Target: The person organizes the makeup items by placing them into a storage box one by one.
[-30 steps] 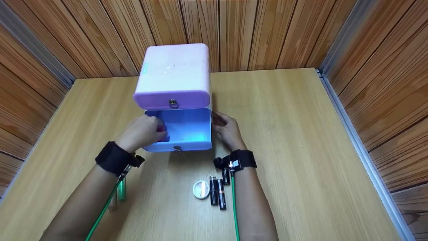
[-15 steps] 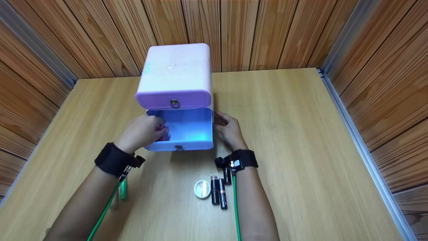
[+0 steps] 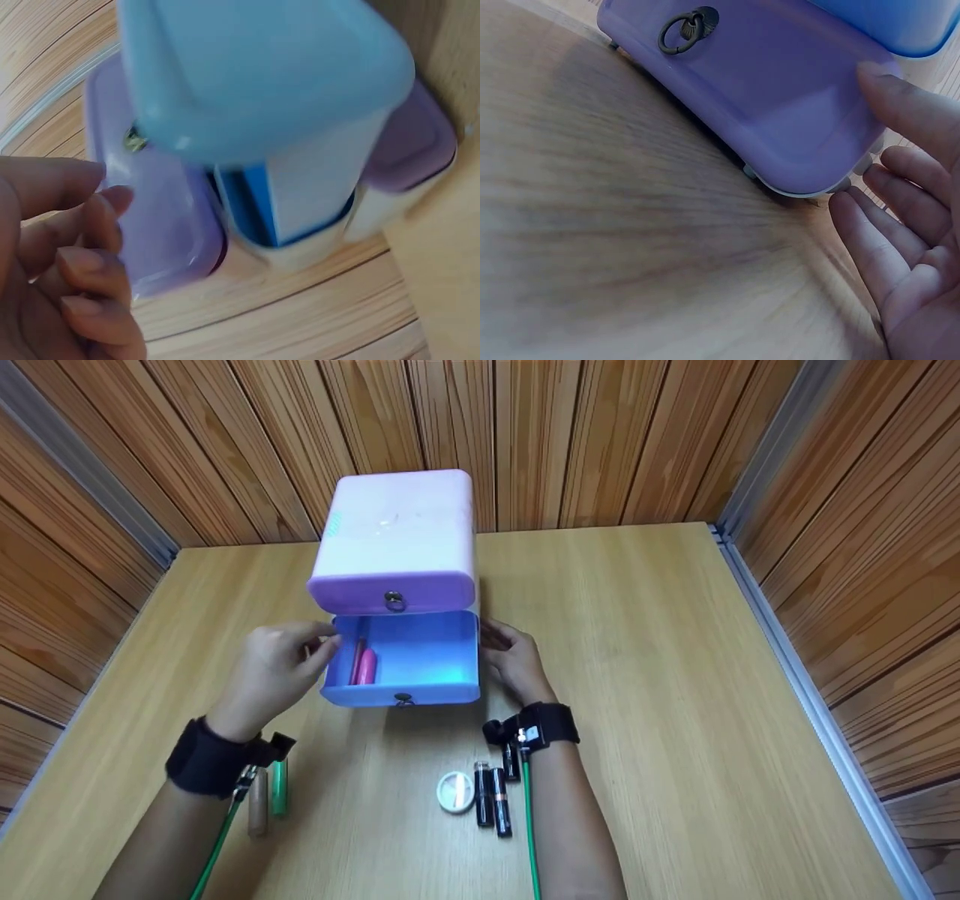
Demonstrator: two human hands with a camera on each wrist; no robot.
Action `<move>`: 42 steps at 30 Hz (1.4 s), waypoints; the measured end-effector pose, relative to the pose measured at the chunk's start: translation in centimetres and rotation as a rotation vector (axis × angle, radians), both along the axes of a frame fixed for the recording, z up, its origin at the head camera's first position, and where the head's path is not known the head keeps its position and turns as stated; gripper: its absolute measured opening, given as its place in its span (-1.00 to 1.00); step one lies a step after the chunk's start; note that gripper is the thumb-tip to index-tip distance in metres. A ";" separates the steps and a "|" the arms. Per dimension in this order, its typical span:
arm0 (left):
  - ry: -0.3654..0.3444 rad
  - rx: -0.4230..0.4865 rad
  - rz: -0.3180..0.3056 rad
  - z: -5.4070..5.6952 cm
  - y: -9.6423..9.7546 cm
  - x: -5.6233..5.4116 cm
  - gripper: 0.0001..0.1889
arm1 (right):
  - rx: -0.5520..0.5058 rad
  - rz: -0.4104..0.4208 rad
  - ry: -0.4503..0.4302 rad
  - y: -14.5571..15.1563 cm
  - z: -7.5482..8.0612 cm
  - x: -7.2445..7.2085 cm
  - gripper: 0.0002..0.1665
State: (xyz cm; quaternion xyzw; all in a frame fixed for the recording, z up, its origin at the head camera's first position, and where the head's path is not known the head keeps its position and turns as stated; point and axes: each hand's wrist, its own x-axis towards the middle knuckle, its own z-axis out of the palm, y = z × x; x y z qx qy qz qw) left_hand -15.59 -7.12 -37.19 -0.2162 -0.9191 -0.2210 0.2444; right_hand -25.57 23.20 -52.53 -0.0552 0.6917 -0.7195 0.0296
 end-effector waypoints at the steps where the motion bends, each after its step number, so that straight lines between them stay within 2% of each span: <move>1: 0.022 0.014 -0.004 0.1 -0.3 0.3 -0.85 | -0.005 0.000 0.003 0.0 0.0 0.0 -0.30; 4: 0.089 0.046 0.000 0.2 -1.4 1.1 -0.85 | -0.021 0.001 0.004 0.0 0.0 0.0 -0.29; 7: 0.116 0.055 0.028 -0.2 -2.4 1.9 -0.85 | -0.027 0.005 0.012 0.0 0.0 0.0 -0.29; 12: 0.090 0.009 0.083 -1.8 -4.2 3.1 -0.84 | -0.021 0.018 0.036 0.0 -0.1 0.1 -0.32; 15: 0.049 -0.019 0.103 -3.1 -5.2 3.7 -0.84 | -0.006 0.020 0.037 0.0 -0.2 0.1 -0.33; 18: -0.019 -0.039 0.131 -4.3 -6.1 4.5 -0.84 | 0.023 0.017 0.026 0.0 -0.2 0.2 -0.34; 23: -0.202 -0.117 0.193 -5.7 -6.8 5.5 -0.83 | 0.058 0.005 0.011 0.0 -0.3 0.1 -0.34; 25: -0.297 -0.163 0.207 -6.1 -6.8 5.7 -0.80 | 0.058 -0.007 0.011 0.0 -0.2 0.1 -0.33; 29: -0.539 -0.223 0.231 -6.5 -6.8 6.1 -0.71 | 0.048 -0.012 0.013 -0.1 0.0 0.1 -0.34; 31: -0.630 -0.241 0.244 -6.9 -6.9 6.2 -0.68 | 0.027 -0.003 0.012 -0.1 0.0 0.1 -0.33; 34: -0.685 -0.269 0.243 -7.3 -6.9 6.4 -0.66 | -0.007 0.012 0.010 -0.1 0.3 0.4 -0.32; 37: -0.703 -0.278 0.235 -7.7 -6.8 6.4 -0.65 | -0.021 -0.005 0.010 -0.1 0.2 0.4 -0.32; 39: -0.740 -0.275 0.231 -7.7 -6.6 6.2 -0.67 | -0.033 -0.011 0.018 -0.1 -0.1 0.3 -0.32; 42: -0.759 -0.270 0.224 -7.9 -6.4 6.1 -0.74 | -0.034 -0.014 0.030 -0.1 -0.1 0.2 -0.33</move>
